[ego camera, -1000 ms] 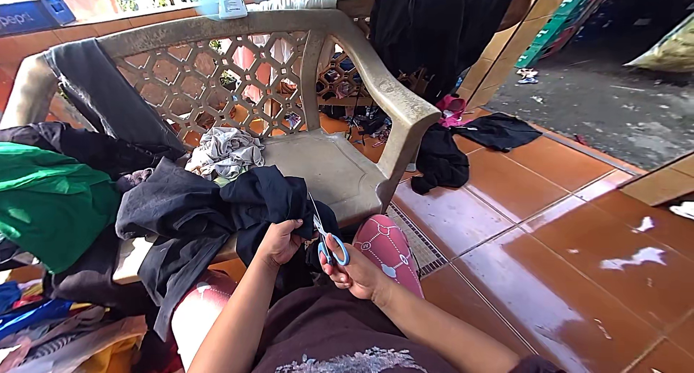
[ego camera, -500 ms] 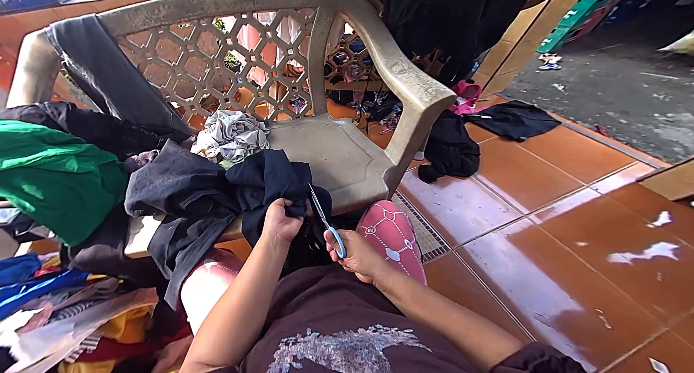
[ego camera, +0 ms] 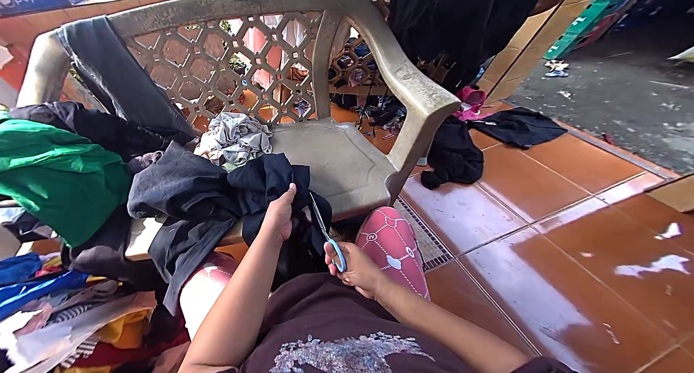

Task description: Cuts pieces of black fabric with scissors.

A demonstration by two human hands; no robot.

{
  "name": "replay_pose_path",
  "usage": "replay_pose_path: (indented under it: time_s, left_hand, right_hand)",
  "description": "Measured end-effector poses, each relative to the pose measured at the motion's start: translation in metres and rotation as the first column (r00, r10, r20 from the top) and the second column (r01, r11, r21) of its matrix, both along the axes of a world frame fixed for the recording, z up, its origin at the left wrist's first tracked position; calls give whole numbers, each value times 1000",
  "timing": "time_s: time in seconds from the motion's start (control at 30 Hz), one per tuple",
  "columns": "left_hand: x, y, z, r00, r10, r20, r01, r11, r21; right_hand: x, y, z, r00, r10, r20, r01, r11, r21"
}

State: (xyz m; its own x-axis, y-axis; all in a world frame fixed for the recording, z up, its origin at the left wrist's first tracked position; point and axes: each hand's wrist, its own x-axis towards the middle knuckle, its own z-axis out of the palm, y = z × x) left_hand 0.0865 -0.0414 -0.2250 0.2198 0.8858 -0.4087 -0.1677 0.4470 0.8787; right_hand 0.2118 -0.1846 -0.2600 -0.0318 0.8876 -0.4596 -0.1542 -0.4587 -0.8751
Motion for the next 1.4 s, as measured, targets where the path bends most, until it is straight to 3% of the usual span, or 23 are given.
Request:
replay_pose_path:
  time_s: [0.07,0.13,0.23,0.37,0.63,1.17,1.3,1.4]
  left_hand:
    - [-1,-1,4,999,34,28,-36,996,76]
    - [-3,0,2,972,-9,235,-21,992,125]
    - [-6,1,-7,848,-108,518,13,983,184]
    - [-4,2,-13,745,-120,656,-1,983,182]
    - [1,-13,-17,750,-137,647,-28,971,238]
    - [7,-16,-19,733,-92,674,-97,966,238]
    - [6,-15,-15,769,8,639,-116,985,128]
    - [8,-16,-4,859,208,468,-223,975,-23]
  right_hand:
    - [2,-1,-1,997,48,-67,-48,999,1]
    - [3,-2,-3,987,122,-102,-120,992,29]
    - [2,-4,-8,975,182,-130,-171,981,94]
    - [1,-2,-3,965,209,-159,-192,975,115]
    - [-9,15,6,924,88,-372,-46,992,119]
    - [-19,16,12,958,-47,-283,81,991,107]
    - [-22,10,10,943,-59,-328,84,994,63]
    - [-23,8,8,943,-66,-326,80,996,28]
